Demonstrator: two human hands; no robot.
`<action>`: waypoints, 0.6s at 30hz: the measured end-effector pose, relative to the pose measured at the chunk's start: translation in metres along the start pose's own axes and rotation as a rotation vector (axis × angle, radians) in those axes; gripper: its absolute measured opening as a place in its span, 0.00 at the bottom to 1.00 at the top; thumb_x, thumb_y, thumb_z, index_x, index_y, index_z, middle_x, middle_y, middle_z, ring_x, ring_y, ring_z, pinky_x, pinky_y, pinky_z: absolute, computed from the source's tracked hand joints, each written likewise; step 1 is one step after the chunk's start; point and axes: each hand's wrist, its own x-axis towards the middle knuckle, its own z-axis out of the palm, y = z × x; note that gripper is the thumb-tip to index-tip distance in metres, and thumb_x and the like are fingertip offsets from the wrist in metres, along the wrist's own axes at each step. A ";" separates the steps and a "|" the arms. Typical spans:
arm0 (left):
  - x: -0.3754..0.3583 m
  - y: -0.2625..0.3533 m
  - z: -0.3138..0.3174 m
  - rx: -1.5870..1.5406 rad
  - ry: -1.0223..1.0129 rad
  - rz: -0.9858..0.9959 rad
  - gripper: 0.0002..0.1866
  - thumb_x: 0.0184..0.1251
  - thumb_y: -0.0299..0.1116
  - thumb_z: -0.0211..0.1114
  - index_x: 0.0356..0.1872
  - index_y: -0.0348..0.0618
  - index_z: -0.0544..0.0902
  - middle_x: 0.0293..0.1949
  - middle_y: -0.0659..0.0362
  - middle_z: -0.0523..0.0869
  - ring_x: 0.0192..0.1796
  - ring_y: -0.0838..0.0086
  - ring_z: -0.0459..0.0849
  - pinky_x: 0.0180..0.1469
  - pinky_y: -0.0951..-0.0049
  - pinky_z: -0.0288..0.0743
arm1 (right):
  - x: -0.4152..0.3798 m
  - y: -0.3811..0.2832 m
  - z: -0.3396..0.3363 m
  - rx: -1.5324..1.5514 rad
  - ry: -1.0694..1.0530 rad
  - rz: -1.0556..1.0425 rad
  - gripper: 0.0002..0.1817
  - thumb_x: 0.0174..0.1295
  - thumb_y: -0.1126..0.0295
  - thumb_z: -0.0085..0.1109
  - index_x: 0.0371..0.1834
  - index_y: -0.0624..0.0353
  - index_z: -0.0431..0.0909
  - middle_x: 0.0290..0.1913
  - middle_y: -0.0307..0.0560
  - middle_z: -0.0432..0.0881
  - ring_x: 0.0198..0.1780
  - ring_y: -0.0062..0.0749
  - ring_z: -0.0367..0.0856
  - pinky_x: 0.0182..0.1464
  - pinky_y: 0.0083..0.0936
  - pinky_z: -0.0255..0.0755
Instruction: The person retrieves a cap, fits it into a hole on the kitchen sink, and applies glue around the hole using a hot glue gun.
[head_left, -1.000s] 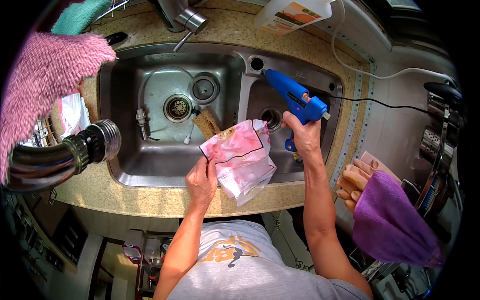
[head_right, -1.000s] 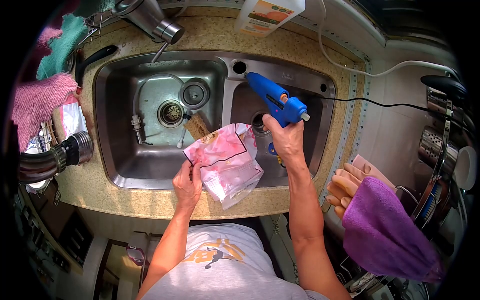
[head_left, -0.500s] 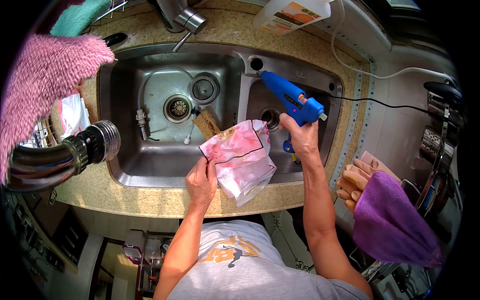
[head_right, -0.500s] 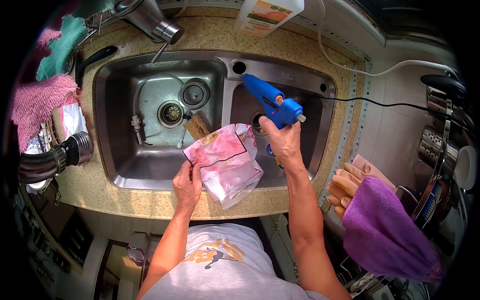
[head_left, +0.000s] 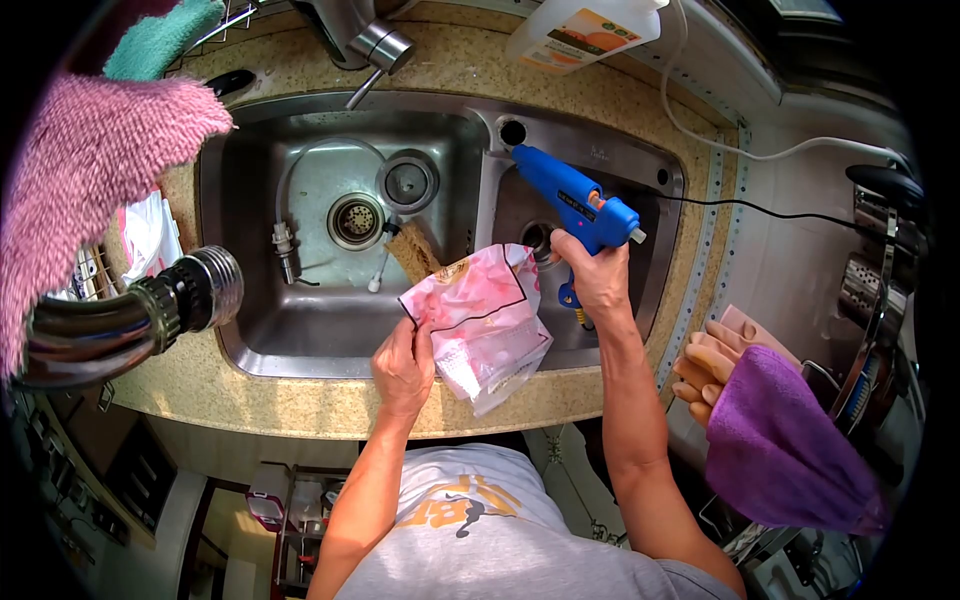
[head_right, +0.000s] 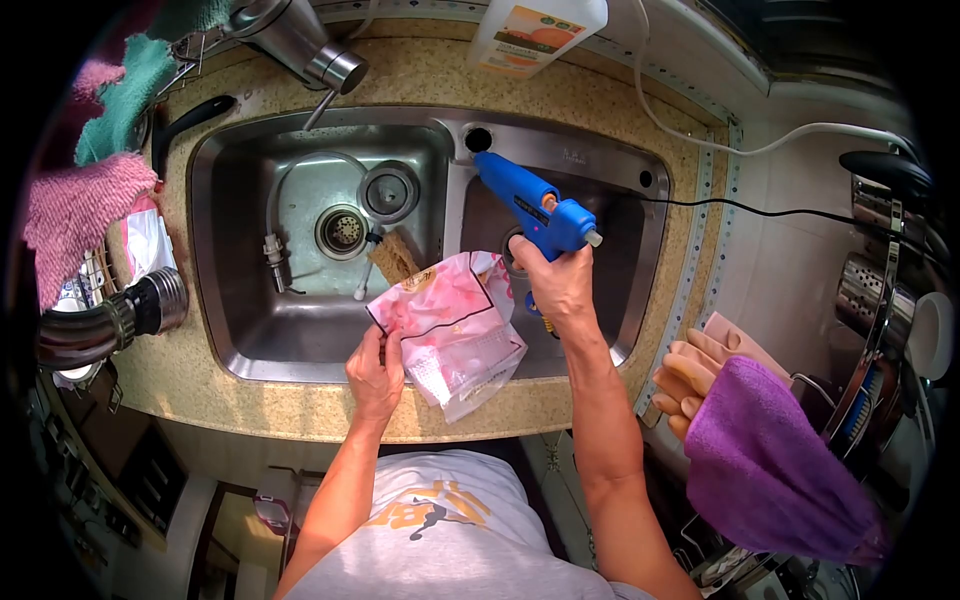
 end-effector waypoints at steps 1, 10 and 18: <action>0.000 0.000 0.000 0.000 -0.008 -0.006 0.06 0.70 0.24 0.70 0.41 0.36 0.81 0.26 0.48 0.85 0.27 0.51 0.85 0.30 0.57 0.77 | 0.000 -0.001 0.001 0.005 -0.001 0.001 0.16 0.61 0.74 0.71 0.50 0.66 0.80 0.32 0.42 0.85 0.32 0.25 0.85 0.38 0.26 0.78; 0.002 0.003 -0.002 0.007 -0.014 -0.007 0.06 0.71 0.24 0.70 0.39 0.37 0.80 0.26 0.48 0.84 0.27 0.50 0.84 0.30 0.56 0.77 | 0.001 0.000 0.002 0.094 -0.031 0.004 0.18 0.59 0.69 0.72 0.51 0.66 0.83 0.38 0.45 0.89 0.38 0.26 0.88 0.43 0.28 0.83; 0.001 0.000 -0.002 0.004 -0.012 -0.017 0.06 0.71 0.25 0.70 0.39 0.37 0.80 0.26 0.47 0.84 0.28 0.49 0.85 0.31 0.55 0.77 | 0.003 0.011 -0.018 0.706 -0.118 0.023 0.24 0.62 0.72 0.67 0.62 0.67 0.79 0.54 0.54 0.88 0.52 0.39 0.89 0.58 0.35 0.86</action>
